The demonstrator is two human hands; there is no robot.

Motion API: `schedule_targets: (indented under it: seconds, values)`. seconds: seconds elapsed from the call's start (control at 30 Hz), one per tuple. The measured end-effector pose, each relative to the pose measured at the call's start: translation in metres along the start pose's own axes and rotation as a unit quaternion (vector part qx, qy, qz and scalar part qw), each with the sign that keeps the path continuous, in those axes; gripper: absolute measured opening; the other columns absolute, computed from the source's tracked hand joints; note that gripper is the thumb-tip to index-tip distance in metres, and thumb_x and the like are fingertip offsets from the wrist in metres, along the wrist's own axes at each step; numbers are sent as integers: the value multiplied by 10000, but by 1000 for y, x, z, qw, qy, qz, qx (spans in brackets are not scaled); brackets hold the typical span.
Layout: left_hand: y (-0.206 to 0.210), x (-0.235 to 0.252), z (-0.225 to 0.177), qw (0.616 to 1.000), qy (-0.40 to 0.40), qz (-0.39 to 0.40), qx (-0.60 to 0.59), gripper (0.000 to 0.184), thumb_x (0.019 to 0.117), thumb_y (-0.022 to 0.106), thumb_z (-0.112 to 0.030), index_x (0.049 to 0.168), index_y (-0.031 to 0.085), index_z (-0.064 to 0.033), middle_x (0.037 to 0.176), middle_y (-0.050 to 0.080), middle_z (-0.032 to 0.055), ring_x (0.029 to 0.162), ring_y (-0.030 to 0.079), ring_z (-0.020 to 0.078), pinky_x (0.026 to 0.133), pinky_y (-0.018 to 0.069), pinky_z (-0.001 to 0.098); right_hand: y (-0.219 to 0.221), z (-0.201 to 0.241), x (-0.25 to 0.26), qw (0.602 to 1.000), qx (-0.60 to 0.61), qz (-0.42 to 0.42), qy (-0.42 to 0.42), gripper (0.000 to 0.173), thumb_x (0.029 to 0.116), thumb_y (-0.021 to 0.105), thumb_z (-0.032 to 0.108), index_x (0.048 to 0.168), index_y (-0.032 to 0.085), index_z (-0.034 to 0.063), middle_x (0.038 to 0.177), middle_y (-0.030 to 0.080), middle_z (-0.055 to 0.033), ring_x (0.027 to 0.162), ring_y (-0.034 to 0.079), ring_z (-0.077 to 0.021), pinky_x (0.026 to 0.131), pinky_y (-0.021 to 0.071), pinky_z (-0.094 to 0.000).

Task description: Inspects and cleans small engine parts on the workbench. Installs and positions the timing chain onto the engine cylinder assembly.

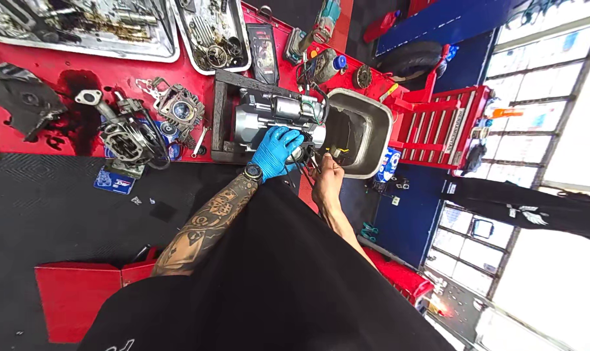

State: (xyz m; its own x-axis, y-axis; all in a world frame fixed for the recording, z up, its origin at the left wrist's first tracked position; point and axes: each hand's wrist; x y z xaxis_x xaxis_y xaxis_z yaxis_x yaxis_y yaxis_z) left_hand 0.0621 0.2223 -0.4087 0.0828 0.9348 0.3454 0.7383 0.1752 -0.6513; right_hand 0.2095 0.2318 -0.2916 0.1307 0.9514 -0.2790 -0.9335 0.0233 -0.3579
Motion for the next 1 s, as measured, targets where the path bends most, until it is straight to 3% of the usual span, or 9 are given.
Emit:
schedule_targets:
  seconds: [0.4, 0.53, 0.6, 0.77, 0.93, 1.0]
  values:
    - [1, 4, -2, 1000, -1, 6, -1, 790, 761, 762, -585, 1388, 638, -121, 1427, 616, 131, 1351, 531, 386, 1173, 339, 560, -8, -6, -1, 1000, 14, 23, 4, 431, 1095, 406, 190, 675, 470, 116, 515, 425, 27, 462, 457, -105, 510, 449, -291]
    - [1, -1, -1, 1000, -3, -5, 0, 773, 795, 739, -618, 1381, 639, -124, 1413, 623, 131, 1346, 534, 389, 1169, 358, 559, -8, -5, -7, 997, 66, 41, 28, 520, 1122, 326, 383, 664, 433, 160, 511, 387, 57, 463, 421, -84, 511, 423, -270]
    - [3, -2, 1, 1000, -1, -25, -7, 768, 798, 743, -623, 1370, 648, -119, 1395, 637, 137, 1339, 543, 391, 1163, 367, 555, -11, -6, -9, 995, 67, 75, -4, 478, 1104, 367, 415, 702, 462, 174, 544, 393, 78, 477, 401, -53, 505, 395, -234]
    - [8, -6, 3, 999, 3, -50, -15, 757, 830, 739, -617, 1394, 622, -127, 1397, 634, 140, 1355, 525, 403, 1176, 351, 554, -20, -15, -9, 991, 45, 117, -54, 317, 1064, 468, 272, 774, 512, 151, 606, 433, 87, 540, 435, -41, 557, 421, -235]
    - [-4, -6, -4, 999, -1, -31, -37, 688, 862, 769, -476, 1400, 597, -83, 1407, 614, 191, 1336, 523, 454, 1166, 338, 580, -25, -13, -10, 992, 46, 118, -27, 335, 1048, 533, 419, 826, 535, 168, 685, 506, 93, 611, 494, -31, 580, 437, -218]
    - [-3, -6, -2, 998, -12, -31, -46, 701, 853, 789, -468, 1422, 570, -122, 1442, 593, 174, 1363, 504, 433, 1174, 335, 572, -27, -12, -9, 990, 45, 131, -25, 330, 1033, 562, 470, 878, 561, 179, 724, 543, 98, 660, 535, -32, 633, 476, -233]
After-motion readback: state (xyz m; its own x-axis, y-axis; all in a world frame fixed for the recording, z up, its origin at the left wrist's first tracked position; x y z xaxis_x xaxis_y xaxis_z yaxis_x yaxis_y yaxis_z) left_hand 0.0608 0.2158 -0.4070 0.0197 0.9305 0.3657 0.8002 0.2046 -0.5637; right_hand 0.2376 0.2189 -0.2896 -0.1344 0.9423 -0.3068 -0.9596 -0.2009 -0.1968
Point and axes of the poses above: each hand's wrist, its own x-axis towards the middle knuckle, its own y-axis out of the palm, z = x × y
